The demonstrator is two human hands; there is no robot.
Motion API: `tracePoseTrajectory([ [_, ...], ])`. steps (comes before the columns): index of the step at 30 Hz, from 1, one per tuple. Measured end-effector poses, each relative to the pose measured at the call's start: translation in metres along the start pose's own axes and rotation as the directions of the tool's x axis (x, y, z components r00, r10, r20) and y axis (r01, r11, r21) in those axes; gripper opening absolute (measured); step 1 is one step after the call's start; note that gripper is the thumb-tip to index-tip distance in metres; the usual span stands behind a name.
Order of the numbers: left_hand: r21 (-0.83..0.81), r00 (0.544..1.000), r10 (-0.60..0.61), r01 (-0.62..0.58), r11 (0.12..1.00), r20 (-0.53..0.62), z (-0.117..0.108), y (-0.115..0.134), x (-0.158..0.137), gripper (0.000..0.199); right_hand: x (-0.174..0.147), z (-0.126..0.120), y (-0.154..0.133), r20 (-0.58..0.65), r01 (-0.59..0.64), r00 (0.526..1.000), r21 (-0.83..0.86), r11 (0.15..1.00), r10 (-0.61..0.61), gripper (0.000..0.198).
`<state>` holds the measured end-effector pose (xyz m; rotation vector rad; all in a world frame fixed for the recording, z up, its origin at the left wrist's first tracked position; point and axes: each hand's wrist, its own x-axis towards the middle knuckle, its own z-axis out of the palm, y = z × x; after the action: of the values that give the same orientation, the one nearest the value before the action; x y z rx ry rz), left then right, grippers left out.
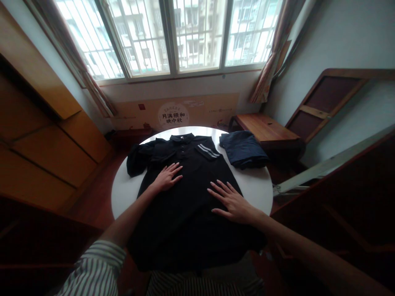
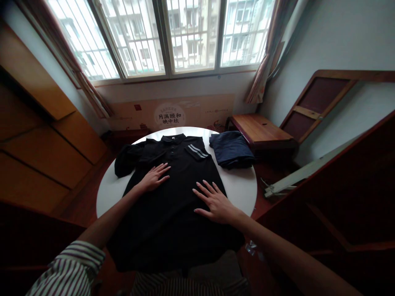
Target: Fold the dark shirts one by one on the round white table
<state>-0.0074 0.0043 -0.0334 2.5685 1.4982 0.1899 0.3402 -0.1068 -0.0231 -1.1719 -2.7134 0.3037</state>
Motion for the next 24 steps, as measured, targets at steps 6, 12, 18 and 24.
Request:
tracePoseTrajectory([
  [6, 0.017, 0.999, 0.010, -0.009, 1.000, -0.031, 0.004, 0.000, 0.002, 0.060, -0.014, -0.018, -0.032, 0.134, 0.135, 0.979, 0.157, 0.978, -0.157, 0.071],
  [12, 0.040, 0.999, 0.010, -0.009, 0.999, -0.032, 0.005, 0.000, 0.002, 0.059, 0.043, -0.021, -0.071, 0.062, 0.373, 0.914, 0.268, 0.888, -0.402, 0.063],
  [18, 0.042, 1.000, -0.012, 0.012, 0.999, -0.007, 0.003, 0.001, 0.003, 0.052, 0.117, -0.003, -0.079, 0.106, 0.375, 0.914, 0.147, 0.915, -0.391, 0.055],
  [24, -0.001, 1.000, -0.023, 0.023, 1.000, -0.020, 0.003, 0.001, 0.003, 0.051, 0.078, 0.019, -0.096, 0.114, 0.433, 0.882, 0.193, 0.881, -0.458, 0.063],
])
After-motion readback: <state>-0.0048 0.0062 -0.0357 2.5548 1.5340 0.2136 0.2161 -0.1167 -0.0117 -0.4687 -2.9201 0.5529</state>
